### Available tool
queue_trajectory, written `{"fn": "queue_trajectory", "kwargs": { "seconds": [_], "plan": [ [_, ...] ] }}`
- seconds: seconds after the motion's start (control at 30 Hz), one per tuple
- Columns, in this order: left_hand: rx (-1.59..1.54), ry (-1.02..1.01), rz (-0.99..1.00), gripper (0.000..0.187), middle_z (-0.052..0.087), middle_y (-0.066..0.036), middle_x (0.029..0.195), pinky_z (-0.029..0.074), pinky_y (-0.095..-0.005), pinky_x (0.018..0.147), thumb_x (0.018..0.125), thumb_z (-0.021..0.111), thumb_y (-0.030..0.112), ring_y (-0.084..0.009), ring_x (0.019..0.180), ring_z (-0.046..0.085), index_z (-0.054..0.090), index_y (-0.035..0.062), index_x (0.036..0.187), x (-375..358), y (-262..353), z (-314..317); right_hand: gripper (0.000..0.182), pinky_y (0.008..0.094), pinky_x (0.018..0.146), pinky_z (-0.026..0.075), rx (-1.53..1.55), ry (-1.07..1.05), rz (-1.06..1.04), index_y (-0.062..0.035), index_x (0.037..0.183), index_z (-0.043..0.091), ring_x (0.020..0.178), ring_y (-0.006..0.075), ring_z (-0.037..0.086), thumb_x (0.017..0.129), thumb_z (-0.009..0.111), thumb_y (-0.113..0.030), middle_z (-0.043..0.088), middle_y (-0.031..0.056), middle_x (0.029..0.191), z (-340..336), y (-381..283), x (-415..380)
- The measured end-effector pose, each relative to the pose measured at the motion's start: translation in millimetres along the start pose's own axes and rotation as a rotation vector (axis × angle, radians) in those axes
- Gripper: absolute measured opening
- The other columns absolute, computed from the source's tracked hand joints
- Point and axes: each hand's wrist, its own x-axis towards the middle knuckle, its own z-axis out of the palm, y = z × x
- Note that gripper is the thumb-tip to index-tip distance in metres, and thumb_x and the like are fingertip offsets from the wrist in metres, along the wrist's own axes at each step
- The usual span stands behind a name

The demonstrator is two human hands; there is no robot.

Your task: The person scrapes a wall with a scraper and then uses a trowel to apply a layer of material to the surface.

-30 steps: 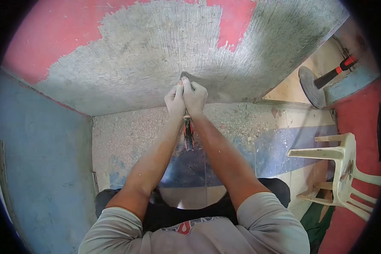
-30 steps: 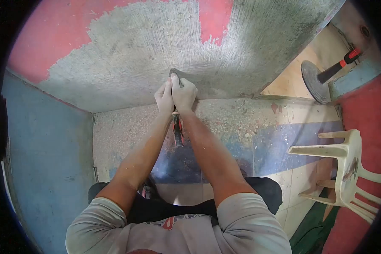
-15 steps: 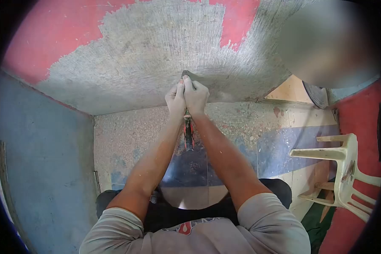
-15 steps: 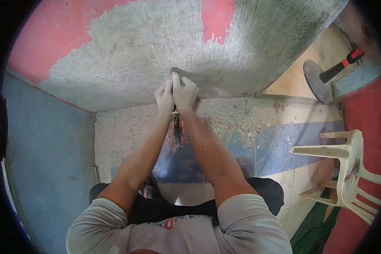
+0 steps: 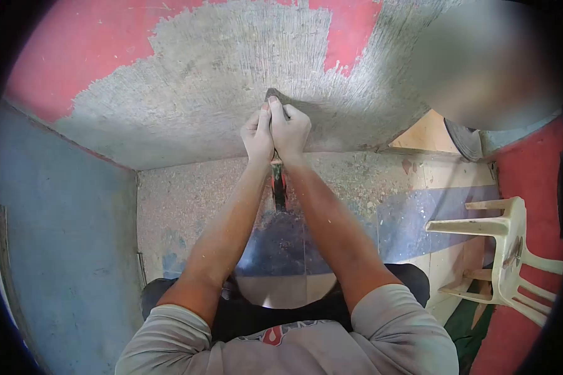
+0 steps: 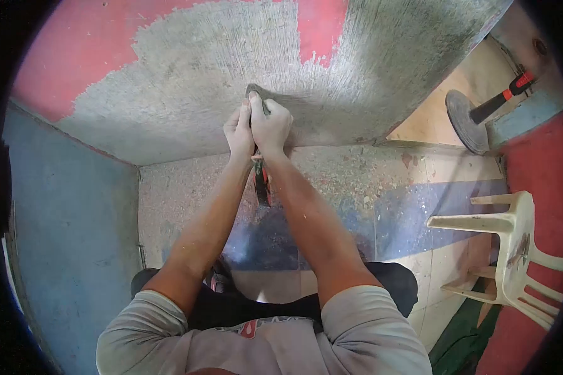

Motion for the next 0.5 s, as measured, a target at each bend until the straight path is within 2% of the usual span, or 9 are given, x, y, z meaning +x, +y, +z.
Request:
{"fn": "queue_trajectory", "kwargs": {
  "seconds": [0.07, 0.2, 0.3, 0.4, 0.43, 0.5],
  "plan": [
    [0.028, 0.003, 0.025, 0.030, 0.062, 0.005, 0.080, 0.042, -0.0220, 0.064, 0.105, 0.062, 0.023, -0.0036, 0.074, 0.051, 0.071, 0.0003, 0.087, -4.2, -6.5, -3.2, 0.054, 0.0487, 0.061, 0.043, -0.107, -0.006, 0.027, 0.0043, 0.067, 0.063, 0.059, 0.0431, 0.058, 0.092, 0.068, -0.044, 0.059, 0.0266, 0.065, -2.4, 7.3, -9.2],
    [0.020, 0.015, -0.096, 0.031, 0.061, 0.006, 0.078, 0.040, -0.0214, 0.060, 0.105, 0.062, 0.024, -0.0028, 0.070, 0.049, 0.071, 0.0022, 0.085, -13.8, -37.1, -9.7, 0.054, 0.0492, 0.063, 0.043, -0.113, 0.011, 0.097, 0.0043, 0.066, 0.061, 0.059, 0.0424, 0.058, 0.091, 0.069, -0.043, 0.059, 0.0263, 0.065, -5.0, 35.4, -18.7],
    [-0.038, -0.020, -0.036, 0.033, 0.059, 0.006, 0.076, 0.038, -0.0225, 0.058, 0.105, 0.062, 0.027, -0.0025, 0.068, 0.047, 0.070, 0.0030, 0.083, -8.9, -2.0, 20.3, 0.055, 0.0489, 0.061, 0.043, -0.042, 0.055, 0.034, 0.0045, 0.066, 0.060, 0.059, 0.0424, 0.057, 0.090, 0.071, -0.044, 0.057, 0.0264, 0.064, -15.2, 11.4, 2.2],
    [-0.087, -0.084, 0.023, 0.034, 0.058, 0.006, 0.075, 0.038, -0.0239, 0.058, 0.105, 0.061, 0.027, -0.0033, 0.070, 0.048, 0.070, 0.0020, 0.084, -5.1, -20.1, 29.7, 0.053, 0.0414, 0.053, 0.039, -0.072, 0.107, -0.088, 0.0056, 0.065, 0.059, 0.049, 0.0206, 0.042, 0.091, 0.071, -0.038, 0.046, 0.0214, 0.056, -25.0, 20.4, 14.0],
    [0.024, -0.086, -0.013, 0.033, 0.061, 0.004, 0.080, 0.041, -0.0241, 0.062, 0.106, 0.060, 0.027, -0.0047, 0.073, 0.051, 0.071, 0.0004, 0.088, -7.8, -33.9, 30.1, 0.052, 0.0408, 0.053, 0.039, -0.107, 0.120, -0.060, 0.0059, 0.066, 0.060, 0.049, 0.0188, 0.043, 0.091, 0.072, -0.037, 0.047, 0.0198, 0.054, -30.1, 32.8, 12.2],
    [0.250, -0.090, -0.079, 0.034, 0.066, 0.001, 0.088, 0.046, -0.0247, 0.068, 0.106, 0.059, 0.026, -0.0073, 0.080, 0.056, 0.073, -0.0027, 0.097, -22.2, -55.1, 28.4, 0.055, 0.0451, 0.056, 0.041, -0.089, 0.093, 0.084, 0.0054, 0.066, 0.060, 0.052, 0.0304, 0.050, 0.090, 0.071, -0.043, 0.050, 0.0244, 0.059, -43.0, 59.7, 3.6]
  ]
}}
